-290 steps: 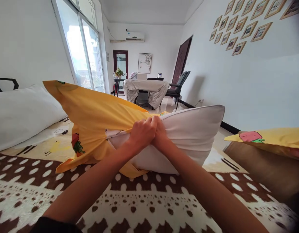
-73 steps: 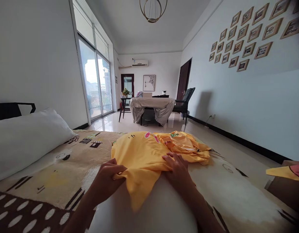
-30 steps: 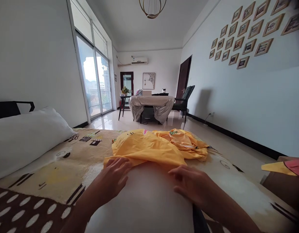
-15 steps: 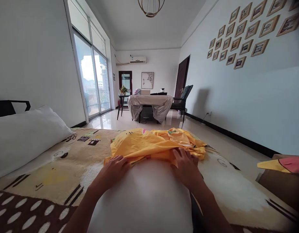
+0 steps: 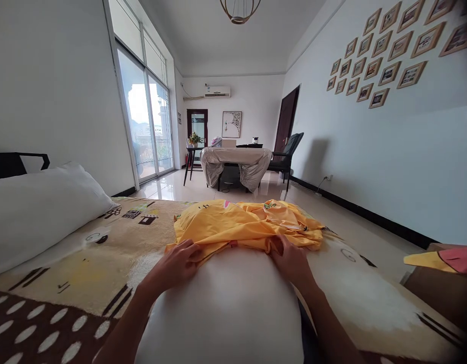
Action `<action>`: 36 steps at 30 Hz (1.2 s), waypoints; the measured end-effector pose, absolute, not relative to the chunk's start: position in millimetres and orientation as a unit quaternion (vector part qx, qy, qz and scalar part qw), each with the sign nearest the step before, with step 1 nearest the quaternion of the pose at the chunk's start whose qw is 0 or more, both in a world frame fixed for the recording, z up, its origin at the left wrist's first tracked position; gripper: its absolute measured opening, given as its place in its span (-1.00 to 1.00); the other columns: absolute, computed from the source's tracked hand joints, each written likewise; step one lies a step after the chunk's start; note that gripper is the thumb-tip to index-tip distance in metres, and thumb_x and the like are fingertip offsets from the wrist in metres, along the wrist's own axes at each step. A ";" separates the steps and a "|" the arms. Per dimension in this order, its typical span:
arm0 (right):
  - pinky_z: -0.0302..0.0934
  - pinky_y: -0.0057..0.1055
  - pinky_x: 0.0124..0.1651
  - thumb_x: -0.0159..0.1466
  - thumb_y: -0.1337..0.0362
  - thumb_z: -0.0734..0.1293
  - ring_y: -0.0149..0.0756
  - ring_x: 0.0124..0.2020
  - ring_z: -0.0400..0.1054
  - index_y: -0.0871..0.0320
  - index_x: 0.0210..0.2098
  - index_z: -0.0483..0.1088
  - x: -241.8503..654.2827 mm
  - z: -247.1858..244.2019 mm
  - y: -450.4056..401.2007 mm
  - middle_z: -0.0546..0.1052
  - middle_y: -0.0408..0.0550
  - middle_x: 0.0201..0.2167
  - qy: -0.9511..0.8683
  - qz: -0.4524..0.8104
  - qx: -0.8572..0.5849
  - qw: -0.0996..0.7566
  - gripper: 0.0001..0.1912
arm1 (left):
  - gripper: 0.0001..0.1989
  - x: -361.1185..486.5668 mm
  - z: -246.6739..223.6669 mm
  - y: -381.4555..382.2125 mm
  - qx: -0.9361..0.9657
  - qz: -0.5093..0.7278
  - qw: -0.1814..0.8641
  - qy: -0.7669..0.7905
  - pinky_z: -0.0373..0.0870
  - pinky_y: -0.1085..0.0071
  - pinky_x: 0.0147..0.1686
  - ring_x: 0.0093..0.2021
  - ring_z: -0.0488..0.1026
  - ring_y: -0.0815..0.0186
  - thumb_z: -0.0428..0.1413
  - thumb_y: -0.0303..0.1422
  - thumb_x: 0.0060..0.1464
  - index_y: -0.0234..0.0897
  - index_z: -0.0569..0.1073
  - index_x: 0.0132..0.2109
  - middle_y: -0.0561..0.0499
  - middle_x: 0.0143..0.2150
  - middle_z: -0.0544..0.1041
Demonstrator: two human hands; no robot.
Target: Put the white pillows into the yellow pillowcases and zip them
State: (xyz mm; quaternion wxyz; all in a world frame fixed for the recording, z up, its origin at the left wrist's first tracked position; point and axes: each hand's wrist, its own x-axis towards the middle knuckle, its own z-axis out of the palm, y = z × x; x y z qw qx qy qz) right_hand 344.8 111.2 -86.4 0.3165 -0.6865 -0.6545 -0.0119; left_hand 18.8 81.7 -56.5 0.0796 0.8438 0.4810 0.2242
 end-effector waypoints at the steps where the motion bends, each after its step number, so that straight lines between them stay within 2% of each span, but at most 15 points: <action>1: 0.18 -0.30 -0.23 0.23 0.05 0.16 -0.11 -0.24 0.44 0.21 -0.08 0.39 347.0 -89.1 114.6 0.57 0.07 -0.27 -0.646 0.026 -0.678 0.349 -0.57 | -0.76 19.1 -57.5 82.9 0.840 0.235 0.086 0.481 0.22 0.41 -0.22 -0.22 0.35 0.32 -0.07 -0.44 0.11 -0.19 0.44 -0.14 0.02 -0.22 0.40; 5: 0.23 -0.32 -0.28 0.18 0.03 0.14 -0.14 -0.32 0.46 0.20 -0.31 0.47 359.4 -100.9 129.7 0.59 0.07 -0.35 -0.607 0.122 -0.646 0.446 -0.58 | -0.71 18.4 -62.6 89.1 0.830 0.279 0.108 0.470 0.21 0.40 -0.23 -0.24 0.35 0.32 -0.15 -0.28 0.26 -0.20 0.46 -0.14 0.00 -0.23 0.40; 9: 0.24 -0.33 -0.31 0.12 0.06 0.18 -0.16 -0.34 0.46 0.18 -0.34 0.48 364.3 -110.4 135.9 0.59 0.04 -0.37 -0.613 0.127 -0.635 0.452 -0.63 | -0.67 16.5 -66.9 94.2 0.829 0.287 0.111 0.467 0.20 0.41 -0.26 -0.28 0.34 0.33 -0.14 -0.22 0.27 -0.24 0.46 -0.23 0.00 -0.27 0.39; 13: 0.17 -0.38 -0.40 0.05 0.08 0.23 -0.25 -0.48 0.38 0.15 -0.48 0.39 361.1 -115.4 134.8 0.53 -0.05 -0.51 -0.628 0.108 -0.625 0.451 -0.74 | -0.64 14.8 -68.6 95.7 0.830 0.293 0.096 0.465 0.20 0.41 -0.29 -0.31 0.33 0.34 -0.16 -0.19 0.29 -0.24 0.46 -0.25 0.01 -0.30 0.38; 16: 0.14 -0.39 -0.44 0.07 0.04 0.22 -0.31 -0.54 0.28 0.12 -0.57 0.28 362.7 -111.0 133.2 0.44 -0.09 -0.59 -0.632 0.059 -0.612 0.472 -0.72 | -0.65 12.9 -67.0 95.3 0.831 0.306 0.064 0.459 0.21 0.41 -0.29 -0.32 0.32 0.35 -0.16 -0.23 0.30 -0.27 0.43 -0.31 0.00 -0.31 0.38; 21: 0.21 -0.39 -0.41 0.08 -0.06 0.28 -0.33 -0.46 0.28 0.15 -0.45 0.35 370.9 -77.6 113.6 0.45 -0.03 -0.43 -0.606 0.040 -0.554 0.569 -0.63 | -0.79 13.3 -53.5 83.6 0.813 0.424 -0.044 0.398 0.27 0.41 -0.20 -0.22 0.32 0.33 -0.12 -0.37 0.28 -0.29 0.37 -0.25 -0.04 -0.27 0.41; 26: 0.22 -0.45 -0.38 0.19 0.00 0.27 -0.31 -0.27 0.33 0.13 -0.38 0.30 361.8 -36.2 66.6 0.49 0.02 -0.18 -0.549 0.000 -0.487 0.679 -0.70 | -0.87 18.4 -30.2 53.0 0.773 0.526 -0.109 0.337 0.33 0.44 -0.15 -0.19 0.38 0.36 -0.07 -0.52 0.23 -0.29 0.36 -0.21 -0.04 -0.26 0.44; 29: 0.22 -0.48 -0.41 0.26 0.07 0.25 -0.30 -0.21 0.37 0.11 -0.33 0.26 346.5 -23.0 40.5 0.48 0.03 -0.09 -0.556 0.003 -0.443 0.704 -0.76 | -0.85 22.8 -20.9 35.6 0.778 0.533 -0.123 0.310 0.35 0.48 -0.16 -0.19 0.41 0.39 -0.06 -0.56 0.20 -0.29 0.36 -0.18 -0.03 -0.26 0.46; 33: 0.27 -0.39 -0.29 0.29 0.12 0.24 -0.29 -0.27 0.41 0.09 -0.31 0.22 329.0 -15.9 20.3 0.53 -0.06 -0.33 -0.569 0.032 -0.381 0.728 -0.82 | -0.85 27.6 -19.8 18.6 0.790 0.518 -0.147 0.292 0.34 0.59 -0.34 -0.37 0.42 0.46 -0.04 -0.56 0.18 -0.26 0.35 -0.16 0.05 -0.36 0.48; 36: 0.21 -0.45 -0.45 0.28 0.09 0.26 -0.39 -0.52 0.30 0.08 -0.31 0.23 325.8 -14.0 14.0 0.42 -0.18 -0.52 -0.536 0.058 -0.398 0.742 -0.80 | -0.87 30.2 -21.8 5.7 0.796 0.504 -0.123 0.312 0.30 0.60 -0.46 -0.52 0.35 0.48 -0.03 -0.51 0.18 -0.23 0.36 -0.18 0.11 -0.48 0.44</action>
